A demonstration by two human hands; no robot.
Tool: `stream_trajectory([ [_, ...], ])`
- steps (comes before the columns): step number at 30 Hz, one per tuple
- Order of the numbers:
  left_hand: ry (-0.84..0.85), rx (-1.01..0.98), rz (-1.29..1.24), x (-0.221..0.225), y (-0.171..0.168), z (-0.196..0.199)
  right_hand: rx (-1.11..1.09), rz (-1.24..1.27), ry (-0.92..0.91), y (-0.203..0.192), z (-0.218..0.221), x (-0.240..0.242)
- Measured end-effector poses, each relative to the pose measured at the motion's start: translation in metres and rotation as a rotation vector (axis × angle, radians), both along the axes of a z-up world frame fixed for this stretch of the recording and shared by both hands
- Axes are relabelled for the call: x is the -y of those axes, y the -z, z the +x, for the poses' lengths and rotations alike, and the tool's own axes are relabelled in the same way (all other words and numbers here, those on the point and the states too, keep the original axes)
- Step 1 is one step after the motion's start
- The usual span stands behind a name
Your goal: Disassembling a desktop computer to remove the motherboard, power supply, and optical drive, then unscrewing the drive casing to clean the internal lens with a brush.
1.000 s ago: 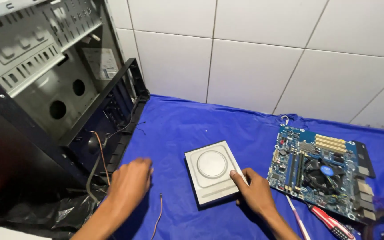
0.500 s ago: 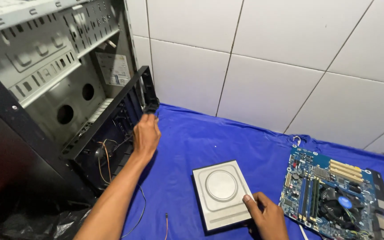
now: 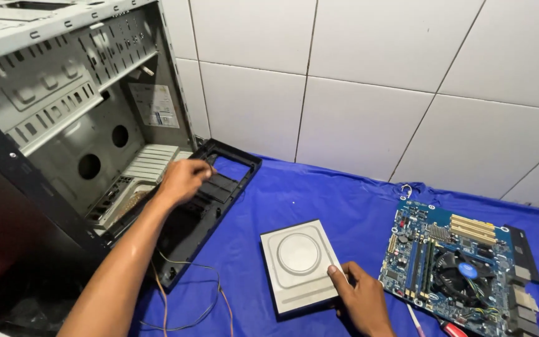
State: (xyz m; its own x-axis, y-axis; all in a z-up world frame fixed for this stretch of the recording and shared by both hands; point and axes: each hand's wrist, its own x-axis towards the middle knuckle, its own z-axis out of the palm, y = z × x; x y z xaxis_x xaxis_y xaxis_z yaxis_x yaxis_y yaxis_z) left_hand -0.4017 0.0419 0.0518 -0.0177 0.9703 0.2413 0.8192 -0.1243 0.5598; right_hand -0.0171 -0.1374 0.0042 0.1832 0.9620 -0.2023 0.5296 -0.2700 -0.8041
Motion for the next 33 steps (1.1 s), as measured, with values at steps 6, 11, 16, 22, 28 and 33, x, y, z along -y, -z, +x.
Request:
stream_trajectory([
  [6, 0.056, 0.069, -0.105, 0.002, 0.028, 0.006, 0.08, 0.031, -0.005, 0.021, 0.007, -0.008],
  [11, -0.073, -0.166, -0.065, -0.037, 0.057, 0.007, 0.149, 0.151, 0.001, 0.067, 0.018, -0.021],
  [16, -0.089, -0.342, -0.12, -0.101, 0.102, 0.007, 0.182, 0.124, 0.039, 0.074, 0.022, -0.031],
  [22, -0.115, -0.29, -0.018, -0.104, 0.102, 0.013, 0.178, 0.216, 0.01, 0.081, 0.023, -0.034],
  [28, -0.267, 0.041, 0.284, -0.072, 0.096, 0.017, 0.162, 0.023, 0.068, 0.074, 0.02, -0.03],
  [33, -0.554, 0.469, 0.757, -0.042, 0.053, 0.009, 0.13, -0.004, 0.247, 0.065, 0.006, -0.032],
])
